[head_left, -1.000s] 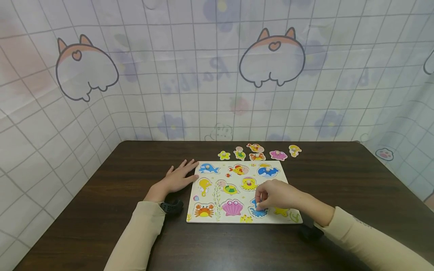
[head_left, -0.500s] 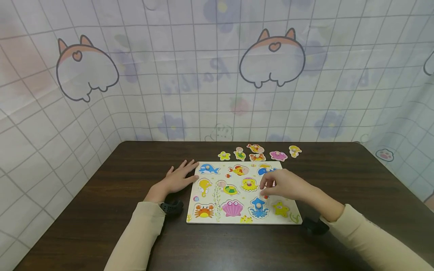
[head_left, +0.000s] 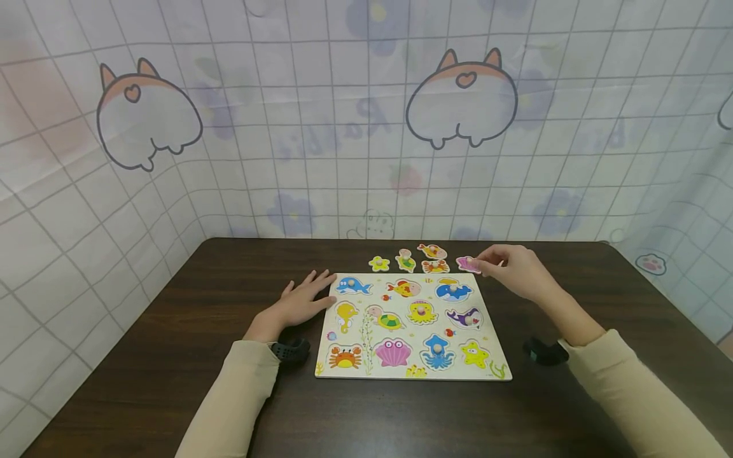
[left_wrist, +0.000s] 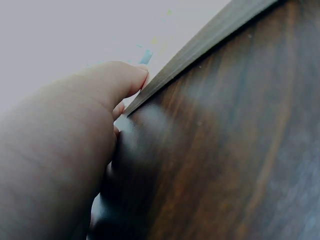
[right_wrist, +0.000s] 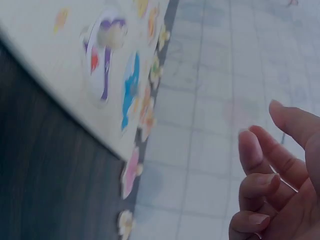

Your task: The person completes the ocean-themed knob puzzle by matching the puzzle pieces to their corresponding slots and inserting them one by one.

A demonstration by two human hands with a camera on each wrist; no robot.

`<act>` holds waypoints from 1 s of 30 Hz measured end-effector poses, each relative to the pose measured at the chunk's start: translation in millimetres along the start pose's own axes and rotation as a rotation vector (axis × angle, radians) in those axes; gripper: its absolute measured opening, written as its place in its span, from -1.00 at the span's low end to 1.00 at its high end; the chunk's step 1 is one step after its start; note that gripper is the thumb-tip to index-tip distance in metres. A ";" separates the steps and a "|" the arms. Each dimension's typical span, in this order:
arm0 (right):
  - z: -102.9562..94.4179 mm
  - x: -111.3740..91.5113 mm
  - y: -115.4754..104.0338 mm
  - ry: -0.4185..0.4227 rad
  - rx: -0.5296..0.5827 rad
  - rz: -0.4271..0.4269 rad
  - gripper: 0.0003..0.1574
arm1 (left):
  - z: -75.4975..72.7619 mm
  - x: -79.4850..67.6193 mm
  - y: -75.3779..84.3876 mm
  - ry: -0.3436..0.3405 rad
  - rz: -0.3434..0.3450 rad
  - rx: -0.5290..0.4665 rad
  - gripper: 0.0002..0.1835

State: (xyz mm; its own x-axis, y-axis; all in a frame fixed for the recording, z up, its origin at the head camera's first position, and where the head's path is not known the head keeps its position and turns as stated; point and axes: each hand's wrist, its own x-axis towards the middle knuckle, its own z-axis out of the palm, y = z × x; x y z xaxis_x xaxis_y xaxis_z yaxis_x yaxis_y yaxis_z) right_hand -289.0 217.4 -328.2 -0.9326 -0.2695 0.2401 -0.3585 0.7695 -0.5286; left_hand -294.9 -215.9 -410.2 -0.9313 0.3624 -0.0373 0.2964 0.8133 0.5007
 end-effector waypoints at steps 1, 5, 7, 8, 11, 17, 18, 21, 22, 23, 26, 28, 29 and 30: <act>-1.0 2.0 5.0 0.015 0.006 0.012 -0.59 | -0.1 -0.1 -0.2 0.000 0.000 0.000 -0.27; -3.2 11.9 27.1 0.044 0.037 0.051 -0.50 | -0.6 -0.6 -0.9 -0.004 0.001 -0.003 -0.27; -3.2 17.4 38.0 0.044 0.074 0.068 -0.45 | -0.7 -0.8 -1.3 -0.008 -0.002 -0.006 -0.27; -3.0 20.3 43.2 0.042 0.092 0.076 -0.42 | -0.7 -1.2 -1.4 -0.008 0.000 -0.007 -0.27; -2.0 28.1 56.8 0.037 0.155 0.101 -0.39 | -0.5 -1.2 -2.0 -0.013 -0.006 -0.011 -0.27; 2.6 38.2 69.6 0.062 0.225 0.153 -0.38 | 0.4 0.6 -2.4 -0.011 -0.006 -0.010 -0.27; 3.8 39.2 71.3 0.067 0.235 0.162 -0.37 | 0.4 0.5 -2.3 -0.008 -0.002 -0.010 -0.27; 7.4 42.1 77.5 0.081 0.280 0.200 -0.38 | 0.4 0.4 -1.0 -0.010 -0.007 -0.011 -0.27; 8.6 43.2 80.3 0.085 0.296 0.211 -0.39 | 0.3 0.2 -0.5 -0.010 -0.005 -0.010 -0.27; 9.7 44.3 83.2 0.083 0.306 0.223 -0.39 | 0.4 0.1 -0.1 -0.011 -0.004 -0.010 -0.27; 11.7 47.2 93.6 0.054 0.298 0.250 -0.39 | 0.0 0.2 0.5 -0.015 -0.007 -0.010 -0.27; 12.7 49.3 100.3 0.018 0.278 0.261 -0.38 | -0.3 0.3 0.7 -0.011 -0.003 -0.005 -0.27; 13.1 50.3 103.3 -0.006 0.270 0.269 -0.36 | -0.5 0.5 0.6 -0.012 -0.003 -0.004 -0.27; 13.6 51.3 106.1 -0.027 0.269 0.276 -0.35 | -0.7 0.7 0.6 -0.011 -0.005 -0.003 -0.27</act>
State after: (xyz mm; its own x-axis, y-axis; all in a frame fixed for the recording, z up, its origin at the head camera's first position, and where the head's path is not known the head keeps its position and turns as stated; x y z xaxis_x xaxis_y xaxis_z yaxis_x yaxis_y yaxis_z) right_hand -375.4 277.3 -383.1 -0.9950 -0.0918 0.0395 -0.0892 0.6370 -0.7657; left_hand -295.5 -215.5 -409.3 -0.9303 0.3633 -0.0496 0.2909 0.8136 0.5035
